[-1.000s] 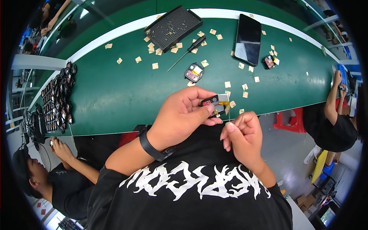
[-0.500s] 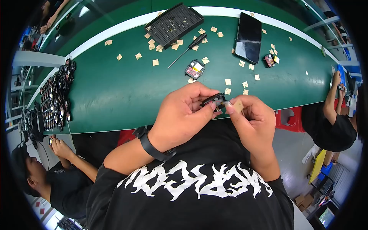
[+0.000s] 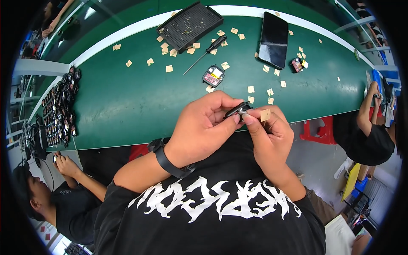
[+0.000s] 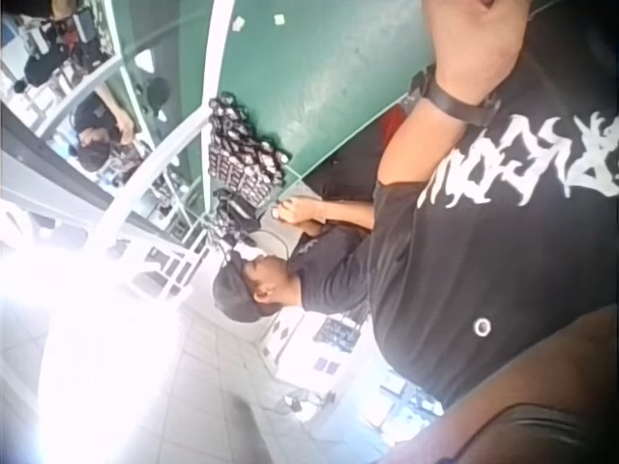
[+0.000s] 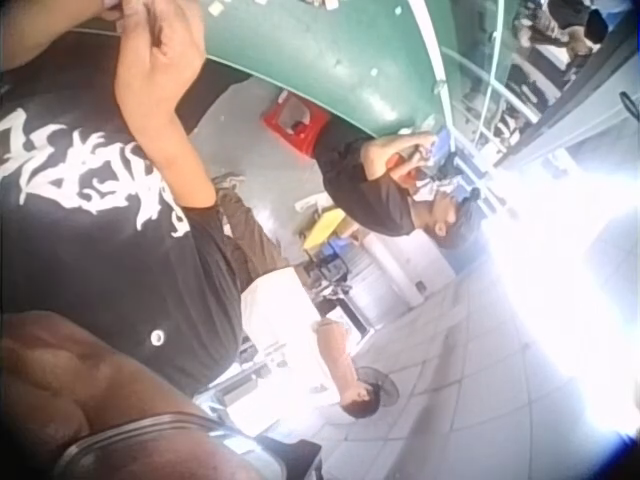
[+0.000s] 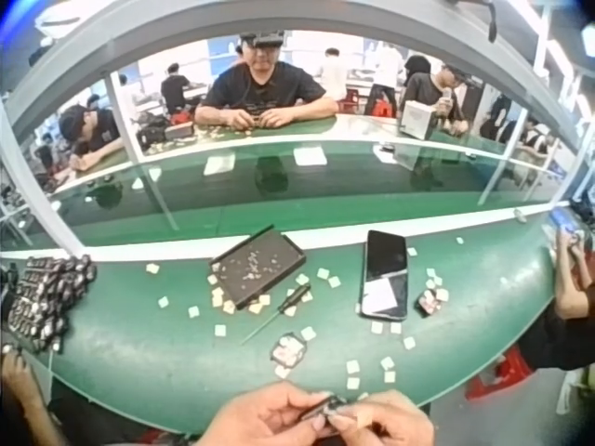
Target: Assemble internal components and wiring of smartwatches or similar small electronic devices using tweezers and hands.
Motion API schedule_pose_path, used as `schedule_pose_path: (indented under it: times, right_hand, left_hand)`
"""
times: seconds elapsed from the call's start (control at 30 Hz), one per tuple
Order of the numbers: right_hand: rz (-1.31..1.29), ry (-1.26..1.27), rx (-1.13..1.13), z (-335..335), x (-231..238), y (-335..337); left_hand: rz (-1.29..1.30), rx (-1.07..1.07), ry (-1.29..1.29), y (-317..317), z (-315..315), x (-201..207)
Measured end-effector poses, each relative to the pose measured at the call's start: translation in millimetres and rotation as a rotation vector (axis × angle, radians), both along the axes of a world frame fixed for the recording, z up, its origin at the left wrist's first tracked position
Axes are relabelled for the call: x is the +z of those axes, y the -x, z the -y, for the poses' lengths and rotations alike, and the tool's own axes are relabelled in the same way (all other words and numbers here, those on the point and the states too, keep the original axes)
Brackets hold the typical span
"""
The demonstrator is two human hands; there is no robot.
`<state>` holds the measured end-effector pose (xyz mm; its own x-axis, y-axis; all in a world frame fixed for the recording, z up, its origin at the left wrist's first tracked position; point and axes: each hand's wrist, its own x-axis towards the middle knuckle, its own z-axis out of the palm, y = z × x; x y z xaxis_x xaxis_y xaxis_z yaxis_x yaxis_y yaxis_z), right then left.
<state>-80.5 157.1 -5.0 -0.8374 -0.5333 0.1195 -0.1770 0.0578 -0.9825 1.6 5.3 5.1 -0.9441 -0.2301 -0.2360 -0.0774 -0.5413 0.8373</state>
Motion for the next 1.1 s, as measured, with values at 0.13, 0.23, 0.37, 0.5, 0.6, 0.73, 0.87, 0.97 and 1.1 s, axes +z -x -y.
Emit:
schedule_pose_path:
  times: [0.13,0.23,0.37,0.5,0.6,0.73,0.87,0.97,1.1]
  right_hand:
    - [0.223,0.085,-0.003,0,-4,4]
    - [0.305,0.075,0.001,-4,-11,11]
    - [0.613,0.069,0.134,5,7,17]
    - [0.676,0.047,0.2,3,9,24]
    - [0.7,0.026,0.202,2,20,23]
    - [0.758,0.134,0.284,-3,21,19]
    - [0.673,0.101,0.254,-5,32,12]
    - [0.229,-0.153,0.138,-13,45,14]
    - [-0.419,-0.233,0.18,-36,41,28]
  left_hand:
    - [-0.001,-0.024,0.018,-5,4,-5]
    - [-0.02,-0.083,0.032,-10,8,-6]
    - [-0.021,-0.134,0.037,-11,13,-10]
    - [-0.046,-0.11,0.075,-12,13,-9]
    - [0.015,-0.145,0.387,-11,15,2]
    - [0.12,-0.17,0.267,-12,18,14]
    - [0.151,-0.174,0.208,-14,18,21]
    - [0.125,-0.179,0.092,-13,20,23]
    - [0.098,-0.185,0.044,-20,25,32]
